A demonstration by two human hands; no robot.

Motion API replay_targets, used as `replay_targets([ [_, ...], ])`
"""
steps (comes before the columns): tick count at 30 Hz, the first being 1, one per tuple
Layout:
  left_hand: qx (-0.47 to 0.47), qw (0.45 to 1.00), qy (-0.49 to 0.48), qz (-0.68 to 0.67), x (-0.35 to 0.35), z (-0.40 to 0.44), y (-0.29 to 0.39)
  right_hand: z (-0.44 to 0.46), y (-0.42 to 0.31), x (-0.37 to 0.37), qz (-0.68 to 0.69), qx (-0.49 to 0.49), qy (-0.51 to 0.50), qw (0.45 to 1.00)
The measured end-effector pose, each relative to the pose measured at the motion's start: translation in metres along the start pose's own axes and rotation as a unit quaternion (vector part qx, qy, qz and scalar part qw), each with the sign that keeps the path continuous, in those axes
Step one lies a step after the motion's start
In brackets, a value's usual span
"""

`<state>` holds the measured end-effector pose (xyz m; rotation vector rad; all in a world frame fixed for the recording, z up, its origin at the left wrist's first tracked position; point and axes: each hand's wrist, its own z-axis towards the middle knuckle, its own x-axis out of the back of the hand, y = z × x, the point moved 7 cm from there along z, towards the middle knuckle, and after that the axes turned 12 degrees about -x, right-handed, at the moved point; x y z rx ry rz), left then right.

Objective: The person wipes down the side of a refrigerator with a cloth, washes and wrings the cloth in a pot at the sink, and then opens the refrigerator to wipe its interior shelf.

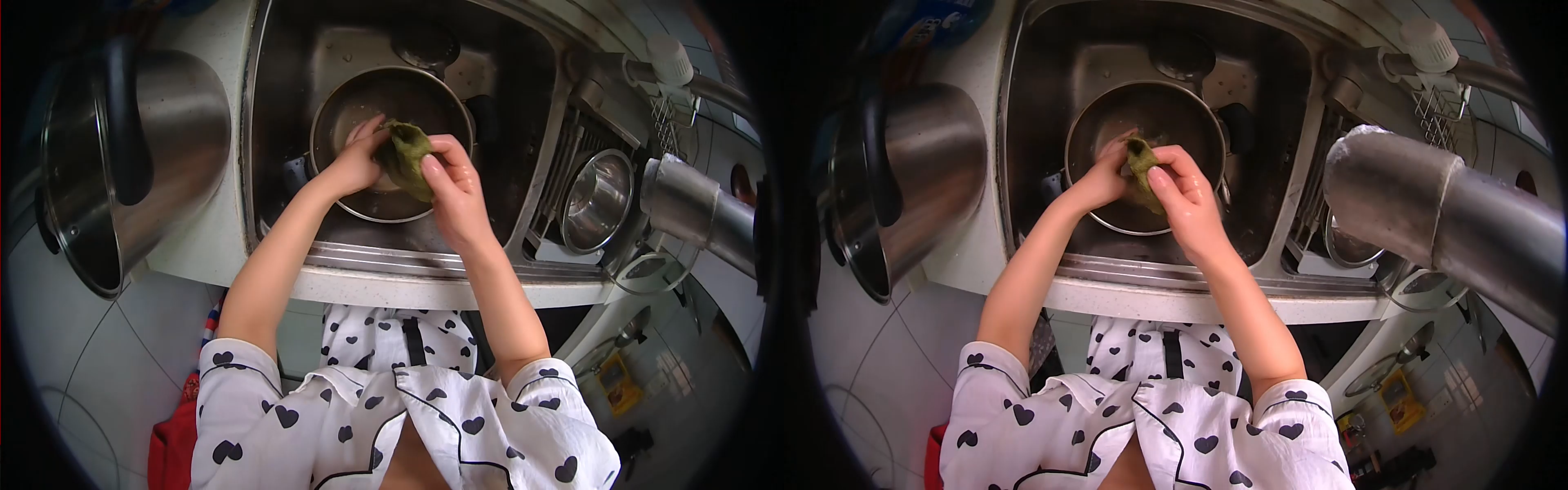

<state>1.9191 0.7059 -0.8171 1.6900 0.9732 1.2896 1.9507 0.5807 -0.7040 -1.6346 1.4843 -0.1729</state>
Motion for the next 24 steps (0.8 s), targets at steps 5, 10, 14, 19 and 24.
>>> replay_targets([
  [5,0.105,0.971,-0.031,-0.213,0.012,-0.014,0.009,-0.003,-0.017,0.022,0.082,-0.021,0.027,0.996],
  [10,0.133,0.960,0.196,-0.147,0.029,-0.010,-0.033,0.039,0.029,0.078,-0.170,-0.069,0.236,0.954],
  [14,0.174,0.958,0.138,0.182,-0.002,0.010,-0.037,0.082,0.092,0.102,-0.299,-0.046,0.303,0.904],
  [19,0.063,0.892,-0.144,0.423,-0.047,0.018,-0.049,0.097,0.119,0.099,-0.494,-0.179,0.307,0.794],
  [24,0.109,0.945,0.160,0.265,-0.006,0.033,-0.036,0.094,0.123,0.114,-0.342,-0.171,0.412,0.827],
])
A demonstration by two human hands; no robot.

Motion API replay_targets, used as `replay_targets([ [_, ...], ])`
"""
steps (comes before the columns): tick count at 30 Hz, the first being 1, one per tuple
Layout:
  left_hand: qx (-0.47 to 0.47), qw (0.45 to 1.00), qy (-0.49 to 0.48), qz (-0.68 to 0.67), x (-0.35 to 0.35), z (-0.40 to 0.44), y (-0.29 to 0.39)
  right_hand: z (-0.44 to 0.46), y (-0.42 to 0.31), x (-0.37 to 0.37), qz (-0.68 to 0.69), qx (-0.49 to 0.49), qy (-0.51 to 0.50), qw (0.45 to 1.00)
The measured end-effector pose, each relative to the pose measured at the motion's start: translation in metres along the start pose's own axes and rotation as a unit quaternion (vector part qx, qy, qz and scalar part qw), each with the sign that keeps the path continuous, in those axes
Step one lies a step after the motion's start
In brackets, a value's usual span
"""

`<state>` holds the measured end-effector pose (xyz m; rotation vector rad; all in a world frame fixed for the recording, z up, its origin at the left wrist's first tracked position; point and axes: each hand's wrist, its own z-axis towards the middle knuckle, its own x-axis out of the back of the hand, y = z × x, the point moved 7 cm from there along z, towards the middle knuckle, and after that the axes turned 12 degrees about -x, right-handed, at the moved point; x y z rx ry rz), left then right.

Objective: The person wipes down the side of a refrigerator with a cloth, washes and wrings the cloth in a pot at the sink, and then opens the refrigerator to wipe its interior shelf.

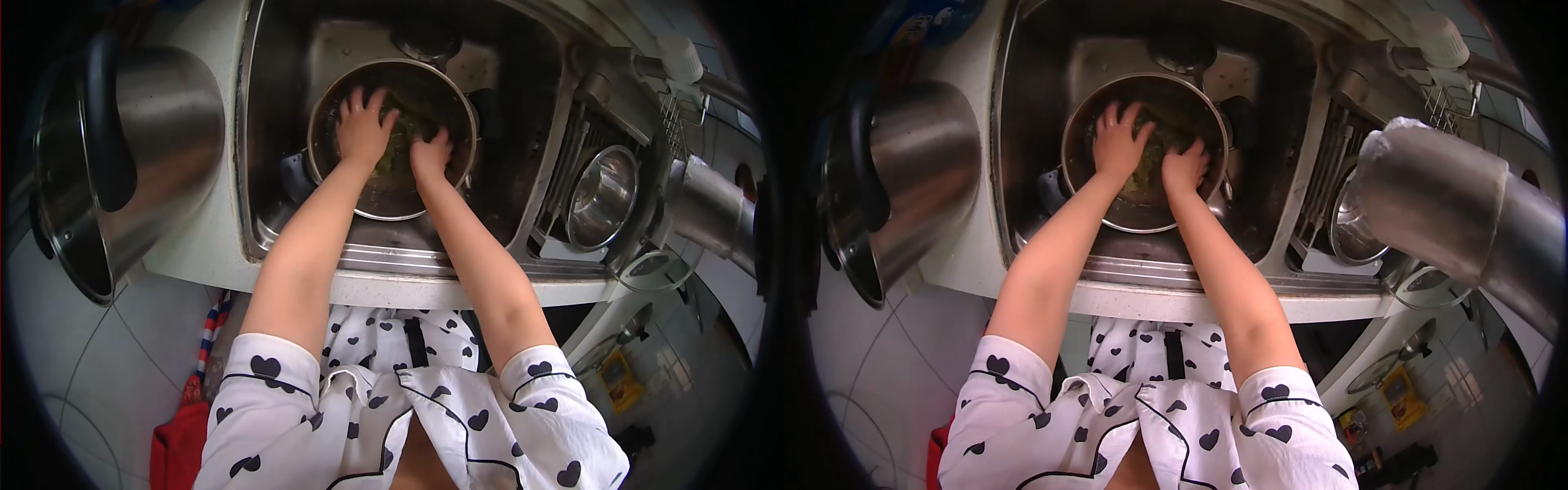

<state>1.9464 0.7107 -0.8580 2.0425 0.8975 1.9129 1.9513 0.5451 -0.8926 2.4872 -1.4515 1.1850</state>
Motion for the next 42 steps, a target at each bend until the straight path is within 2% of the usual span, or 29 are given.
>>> replay_targets([
  [2,0.078,0.997,0.003,-0.002,-0.003,-0.012,-0.001,0.002,0.004,-0.002,0.092,-0.011,0.022,0.995],
  [4,0.142,0.989,0.007,-0.046,-0.016,-0.021,-0.002,0.001,0.001,-0.014,0.258,-0.019,-0.055,0.964],
  [5,0.155,0.962,-0.013,-0.222,-0.030,-0.021,-0.003,0.002,-0.002,-0.018,0.338,-0.021,-0.093,0.936],
  [6,0.163,0.905,-0.034,-0.392,-0.040,-0.022,0.001,-0.003,-0.007,-0.027,0.385,-0.097,-0.209,0.894],
  [7,0.166,0.817,-0.055,-0.549,-0.030,-0.021,0.022,-0.015,-0.018,-0.026,0.423,-0.171,-0.319,0.831],
  [8,0.118,0.852,-0.057,-0.507,-0.008,-0.024,0.038,-0.028,-0.024,-0.027,0.449,-0.242,-0.423,0.749],
  [10,0.023,0.873,-0.109,-0.474,0.013,-0.029,0.068,-0.014,-0.026,-0.033,0.465,-0.146,-0.511,0.708],
  [11,-0.023,0.881,-0.133,-0.454,0.023,-0.033,0.081,-0.011,-0.021,-0.039,0.468,-0.142,-0.510,0.708],
  [13,-0.122,0.934,-0.107,-0.317,0.068,-0.037,0.106,-0.043,-0.043,-0.032,0.472,-0.136,-0.508,0.708],
  [14,-0.164,0.946,-0.048,-0.276,0.075,-0.040,0.109,-0.061,-0.049,-0.026,0.472,-0.161,-0.512,0.699],
  [15,-0.162,0.954,-0.049,-0.249,0.072,-0.039,0.105,-0.069,-0.050,-0.024,0.471,-0.186,-0.516,0.691],
  [16,-0.159,0.961,-0.050,-0.222,0.070,-0.035,0.098,-0.065,-0.042,-0.025,0.490,-0.167,-0.535,0.667],
  [18,-0.124,0.979,-0.019,-0.158,0.071,-0.019,0.081,-0.073,-0.030,-0.015,0.456,-0.168,-0.429,0.762],
  [19,-0.032,0.985,-0.044,-0.164,0.060,-0.009,0.055,-0.081,-0.028,-0.006,0.434,-0.166,-0.372,0.803],
  [20,-0.054,0.994,-0.023,-0.089,0.058,0.000,0.037,-0.084,-0.029,0.001,0.432,-0.152,-0.361,0.812],
  [21,-0.020,0.994,-0.092,-0.049,0.052,0.002,0.024,-0.075,-0.026,0.009,0.376,-0.115,-0.328,0.859],
  [23,-0.024,0.991,-0.129,0.020,0.039,0.000,0.009,-0.053,-0.016,0.024,0.261,-0.040,-0.253,0.931],
  [24,-0.048,0.991,-0.105,0.066,0.030,-0.003,0.007,-0.044,-0.012,0.028,0.222,-0.039,-0.192,0.955],
  [25,-0.072,0.988,-0.081,0.112,0.018,-0.006,0.007,-0.040,-0.009,0.024,0.185,-0.042,-0.188,0.964],
  [26,-0.097,0.981,-0.055,0.158,0.008,-0.010,0.006,-0.034,-0.006,0.019,0.149,-0.044,-0.184,0.971],
  [29,-0.241,0.932,-0.164,0.216,-0.036,-0.032,0.013,-0.018,-0.002,0.002,0.119,-0.050,-0.176,0.976],
  [33,-0.064,0.989,-0.096,0.092,-0.015,0.000,0.003,0.006,0.004,0.001,0.133,-0.083,-0.093,0.983],
  [34,-0.058,0.993,-0.071,0.071,-0.012,0.000,0.007,0.008,0.005,0.003,0.146,-0.087,-0.071,0.983],
  [37,0.031,0.998,0.002,0.049,-0.006,-0.004,-0.003,0.008,0.005,-0.004,0.189,-0.072,-0.103,0.974],
  [38,0.062,0.998,0.033,0.001,-0.012,-0.005,-0.006,0.009,0.001,-0.007,0.224,-0.060,-0.125,0.965],
  [40,0.128,0.983,0.092,-0.092,-0.020,-0.013,-0.007,0.004,-0.007,-0.014,0.290,-0.039,-0.172,0.941],
  [41,0.167,0.951,0.041,-0.258,-0.038,-0.015,-0.010,0.003,-0.008,-0.022,0.320,-0.082,-0.230,0.915],
  [42,0.200,0.887,-0.011,-0.416,-0.040,-0.017,0.000,0.004,-0.010,-0.031,0.349,-0.125,-0.286,0.884],
])
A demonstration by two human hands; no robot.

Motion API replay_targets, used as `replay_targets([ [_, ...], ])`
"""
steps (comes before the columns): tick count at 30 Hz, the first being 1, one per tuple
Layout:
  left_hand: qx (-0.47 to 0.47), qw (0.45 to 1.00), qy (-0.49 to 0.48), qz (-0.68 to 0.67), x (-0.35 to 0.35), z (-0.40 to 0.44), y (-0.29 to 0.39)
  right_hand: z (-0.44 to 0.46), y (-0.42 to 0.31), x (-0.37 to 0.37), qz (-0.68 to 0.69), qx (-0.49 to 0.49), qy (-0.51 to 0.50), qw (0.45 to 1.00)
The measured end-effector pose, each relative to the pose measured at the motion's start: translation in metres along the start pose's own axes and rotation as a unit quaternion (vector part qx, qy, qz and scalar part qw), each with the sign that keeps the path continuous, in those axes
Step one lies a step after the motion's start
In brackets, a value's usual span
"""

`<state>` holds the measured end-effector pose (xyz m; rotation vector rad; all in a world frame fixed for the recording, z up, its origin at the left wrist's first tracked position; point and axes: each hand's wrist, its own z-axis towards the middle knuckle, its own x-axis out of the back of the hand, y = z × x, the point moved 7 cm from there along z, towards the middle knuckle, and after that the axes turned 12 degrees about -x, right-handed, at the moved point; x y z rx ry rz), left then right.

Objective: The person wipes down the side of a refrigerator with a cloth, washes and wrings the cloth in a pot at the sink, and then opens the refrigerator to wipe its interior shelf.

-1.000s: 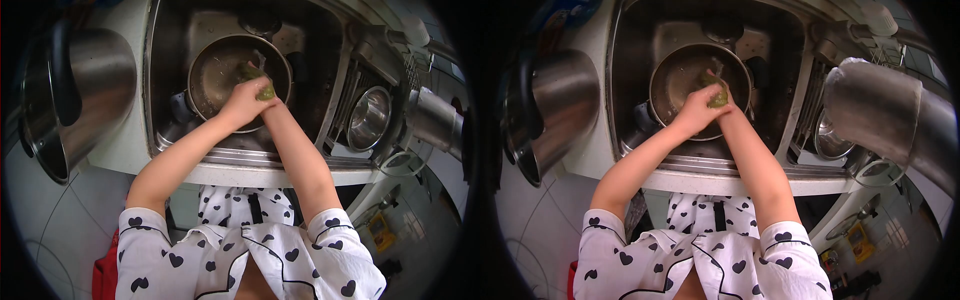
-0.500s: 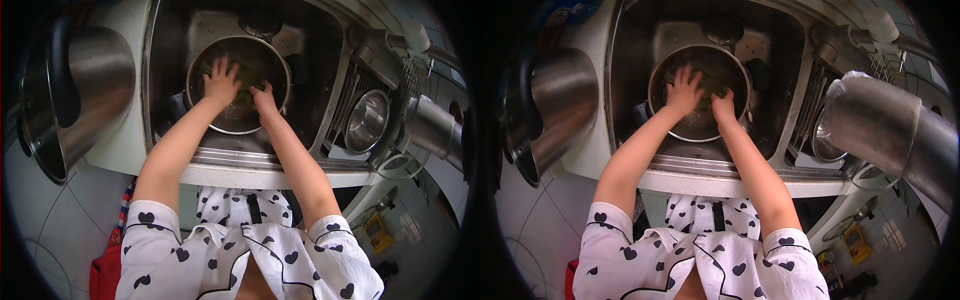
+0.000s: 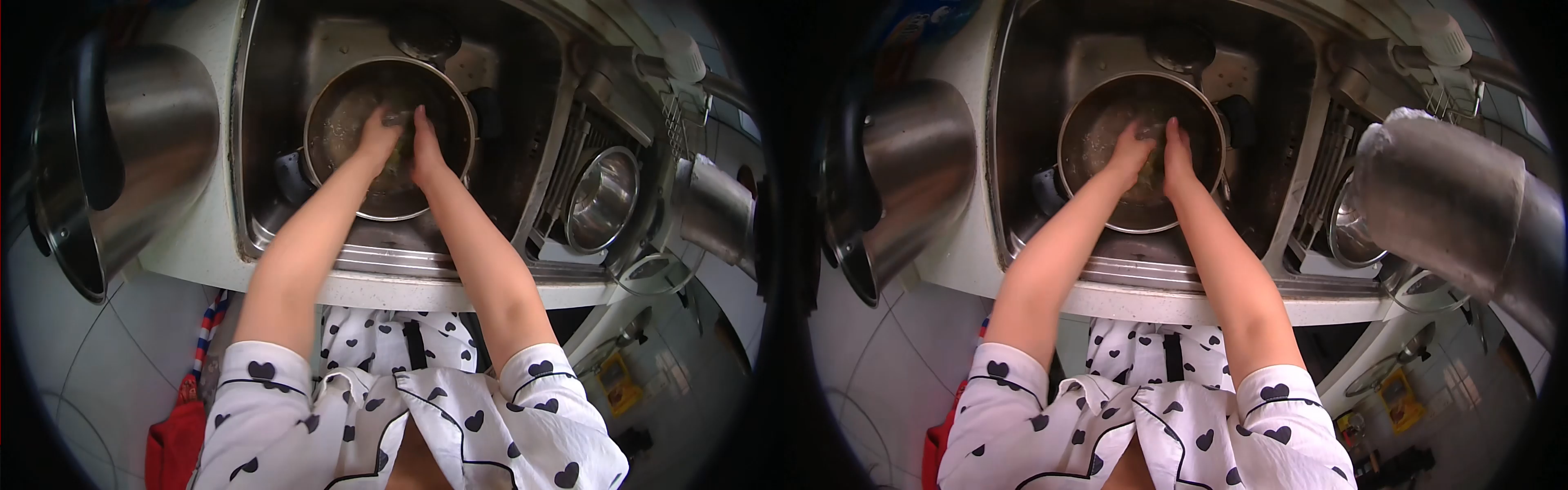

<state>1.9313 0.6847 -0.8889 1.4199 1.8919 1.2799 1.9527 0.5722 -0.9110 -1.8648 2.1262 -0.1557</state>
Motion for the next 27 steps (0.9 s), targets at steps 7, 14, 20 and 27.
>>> replay_targets([
  [7,-0.167,0.958,-0.207,0.112,-0.008,-0.073,0.116,-0.039,-0.011,-0.039,0.118,-0.119,-0.282,0.945],
  [14,-0.238,0.933,-0.055,0.266,0.026,-0.029,0.104,-0.065,0.013,-0.032,0.150,-0.072,-0.121,0.979],
  [20,-0.191,0.848,-0.015,0.493,0.040,-0.006,0.069,-0.067,-0.012,0.015,-0.097,0.013,0.115,0.989],
  [27,-0.251,0.770,-0.146,0.568,0.003,0.004,0.013,-0.037,0.005,0.020,-0.084,-0.023,0.092,0.992],
])
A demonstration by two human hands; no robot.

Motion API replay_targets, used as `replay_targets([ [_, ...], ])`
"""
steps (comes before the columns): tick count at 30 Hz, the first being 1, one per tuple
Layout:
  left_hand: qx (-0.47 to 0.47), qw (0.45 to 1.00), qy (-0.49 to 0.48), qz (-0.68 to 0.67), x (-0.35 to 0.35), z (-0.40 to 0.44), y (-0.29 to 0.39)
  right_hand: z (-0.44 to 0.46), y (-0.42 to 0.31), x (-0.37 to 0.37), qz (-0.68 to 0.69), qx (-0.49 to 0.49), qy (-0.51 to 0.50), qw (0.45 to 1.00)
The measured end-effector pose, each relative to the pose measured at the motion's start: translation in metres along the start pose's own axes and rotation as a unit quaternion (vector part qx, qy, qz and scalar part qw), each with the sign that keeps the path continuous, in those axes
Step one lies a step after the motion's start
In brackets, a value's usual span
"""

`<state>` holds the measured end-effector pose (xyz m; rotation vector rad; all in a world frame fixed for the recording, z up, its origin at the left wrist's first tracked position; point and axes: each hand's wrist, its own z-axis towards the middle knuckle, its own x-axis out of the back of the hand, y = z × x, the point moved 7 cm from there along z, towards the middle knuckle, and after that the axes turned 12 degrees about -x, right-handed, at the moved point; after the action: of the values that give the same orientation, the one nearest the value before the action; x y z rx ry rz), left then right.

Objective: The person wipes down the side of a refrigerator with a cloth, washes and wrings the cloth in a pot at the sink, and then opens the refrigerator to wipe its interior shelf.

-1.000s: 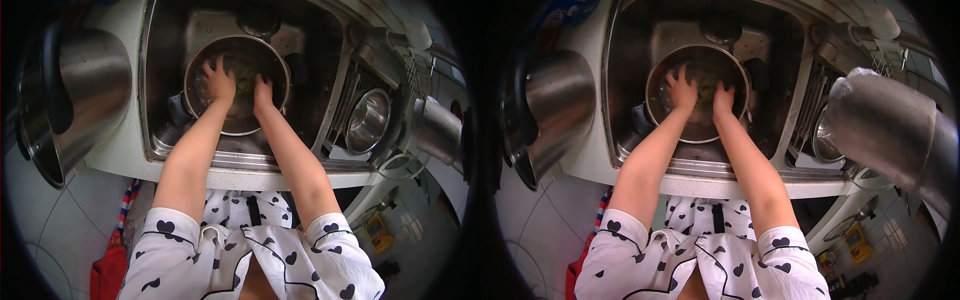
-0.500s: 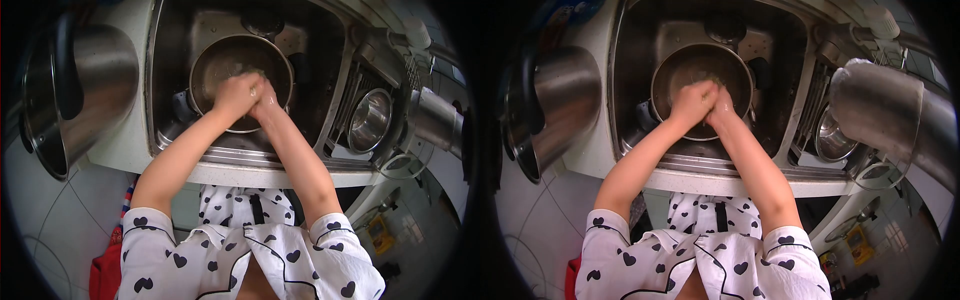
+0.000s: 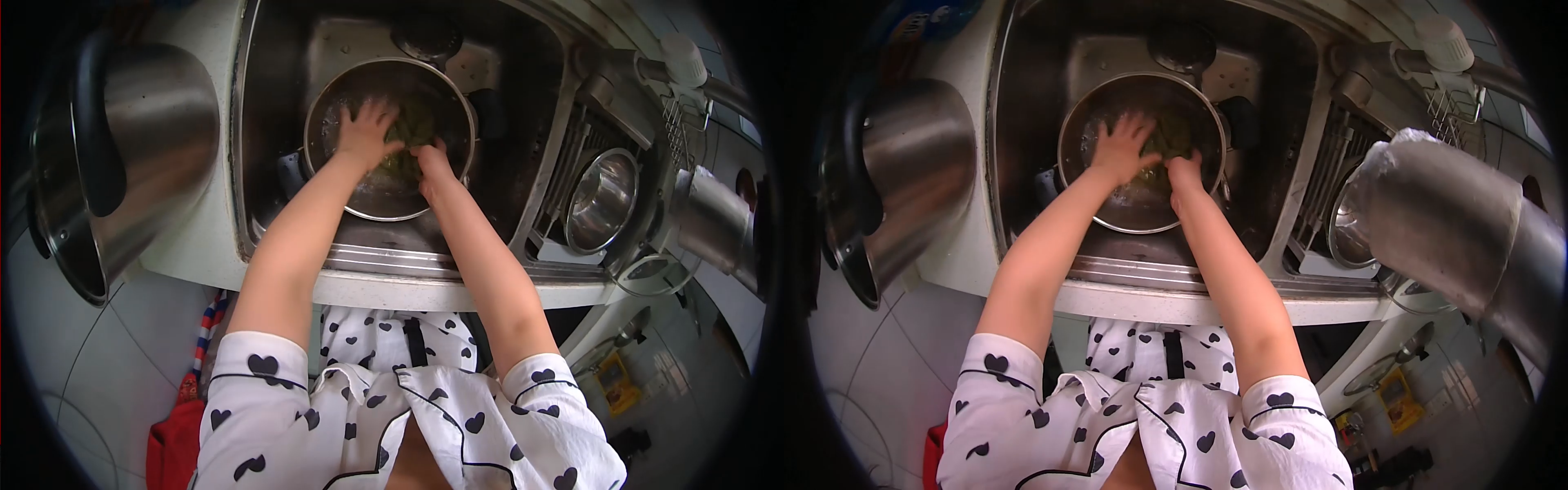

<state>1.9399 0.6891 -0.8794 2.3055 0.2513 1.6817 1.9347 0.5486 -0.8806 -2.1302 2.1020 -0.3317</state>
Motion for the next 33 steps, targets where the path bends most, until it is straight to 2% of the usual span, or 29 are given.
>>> replay_targets([
  [2,0.057,0.994,0.075,-0.046,0.007,0.004,-0.009,0.024,0.007,0.010,-0.012,-0.003,-0.008,1.000],
  [5,0.138,0.959,0.203,-0.142,0.011,-0.001,-0.013,0.038,0.012,0.012,-0.007,0.016,0.065,0.998],
  [8,0.331,0.877,0.240,-0.253,0.021,-0.013,-0.034,0.013,0.000,0.004,0.029,0.010,0.112,0.993],
  [9,0.315,0.861,0.257,-0.305,0.031,-0.012,-0.021,0.009,-0.001,-0.001,0.053,0.006,0.078,0.996],
  [12,0.163,0.810,0.218,-0.520,-0.037,0.020,-0.016,0.003,-0.004,-0.020,0.109,-0.031,-0.050,0.992],
  [13,0.243,0.605,0.082,-0.754,-0.009,0.011,0.011,0.003,-0.007,-0.025,0.117,-0.059,-0.104,0.986],
  [16,0.063,0.748,0.003,-0.660,0.039,0.002,0.041,0.001,-0.017,-0.035,0.216,-0.128,-0.289,0.924],
  [17,0.039,0.769,0.042,-0.637,0.053,-0.007,0.052,0.023,-0.014,-0.040,0.221,-0.124,-0.432,0.866],
  [18,0.016,0.788,0.081,-0.610,0.071,-0.018,0.065,0.010,-0.022,-0.040,0.174,-0.037,-0.413,0.893],
  [19,-0.016,0.828,0.081,-0.555,0.097,-0.029,0.076,-0.004,-0.030,-0.040,0.126,0.047,-0.381,0.915],
  [20,-0.049,0.880,0.123,-0.457,0.103,-0.034,0.080,-0.001,-0.018,-0.048,0.166,-0.120,-0.514,0.833],
  [22,-0.069,0.907,0.148,-0.388,0.116,-0.041,0.081,-0.028,-0.018,-0.048,0.144,-0.116,-0.319,0.930],
  [25,-0.045,0.944,0.163,-0.282,0.109,-0.029,0.058,-0.038,-0.003,-0.053,0.244,-0.113,-0.363,0.892],
  [26,0.001,0.952,0.172,-0.255,0.109,-0.023,0.042,-0.041,0.004,-0.050,0.235,-0.108,-0.244,0.935],
  [28,0.044,0.962,0.157,-0.217,0.097,-0.018,0.014,-0.048,-0.001,-0.040,0.167,-0.064,-0.146,0.973],
  [30,0.083,0.975,0.136,-0.157,0.090,-0.025,-0.004,-0.045,-0.021,-0.021,0.056,0.047,-0.085,0.994],
  [31,0.102,0.979,0.124,-0.127,0.086,-0.028,-0.008,-0.040,-0.022,-0.013,0.029,0.011,-0.051,0.998],
  [33,0.083,0.996,0.026,0.004,0.066,-0.028,-0.001,-0.046,-0.025,-0.003,-0.032,-0.019,0.010,0.999],
])
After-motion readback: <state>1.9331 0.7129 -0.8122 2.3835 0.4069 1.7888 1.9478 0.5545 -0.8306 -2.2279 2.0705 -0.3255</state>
